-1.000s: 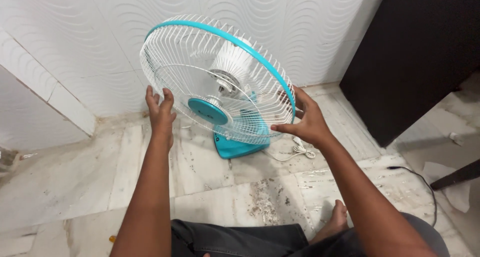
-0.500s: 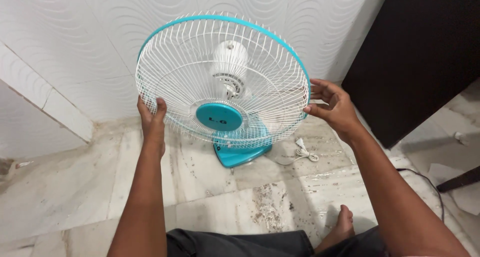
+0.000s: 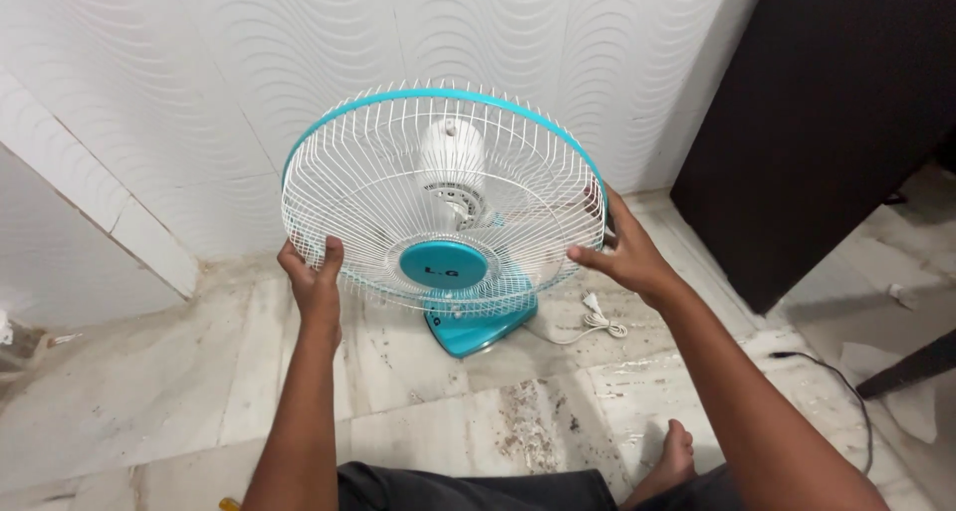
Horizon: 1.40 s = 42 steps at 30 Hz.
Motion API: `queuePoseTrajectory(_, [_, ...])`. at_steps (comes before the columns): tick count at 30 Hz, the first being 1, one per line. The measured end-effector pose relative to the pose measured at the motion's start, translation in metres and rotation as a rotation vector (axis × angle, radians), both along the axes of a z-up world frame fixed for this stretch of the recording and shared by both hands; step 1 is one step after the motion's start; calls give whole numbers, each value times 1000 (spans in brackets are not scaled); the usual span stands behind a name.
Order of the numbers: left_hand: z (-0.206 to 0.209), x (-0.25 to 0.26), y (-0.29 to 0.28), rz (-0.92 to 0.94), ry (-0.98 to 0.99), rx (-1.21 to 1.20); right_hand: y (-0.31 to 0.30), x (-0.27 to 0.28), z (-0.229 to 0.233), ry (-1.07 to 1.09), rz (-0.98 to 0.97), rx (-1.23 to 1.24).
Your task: The person disassembles a table fan by removing the front grille, fan blades, and rear grille. They use a screwdriver to loosen screws on the front grille, then remove the blades and rear grille by hand.
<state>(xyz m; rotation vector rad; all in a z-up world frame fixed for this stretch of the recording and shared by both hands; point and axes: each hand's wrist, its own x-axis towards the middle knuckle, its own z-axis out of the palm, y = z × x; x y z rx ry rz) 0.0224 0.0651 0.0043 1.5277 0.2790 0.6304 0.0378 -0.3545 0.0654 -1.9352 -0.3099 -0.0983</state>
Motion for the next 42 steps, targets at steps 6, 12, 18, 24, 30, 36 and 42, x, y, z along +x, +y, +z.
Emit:
queuePoseTrajectory(6, [-22, -38, -31, 201, -53, 195, 2, -2, 17, 11, -24, 288])
queuePoseTrajectory(12, [-38, -91, -71, 368, -29, 385, -23, 7, 24, 66, -20, 243])
queuePoseTrajectory(18, [-32, -139, -113, 376, -114, 314, -45, 3, 21, 92, 68, 160])
queuePoseTrajectory(24, [-23, -125, -91, 292, -202, 215, -47, -10, 9, 54, -12, 33])
queuePoseTrajectory(30, [-2, -102, -52, 72, -112, 143, -35, -41, -6, 1, -202, -33])
queuePoseTrajectory(36, [10, -86, -26, -24, 99, -16, -18, -77, -38, -100, -276, -93])
queuePoseTrajectory(42, [-2, -86, -37, -88, 78, -198, 2, -110, -64, -186, -231, -227])
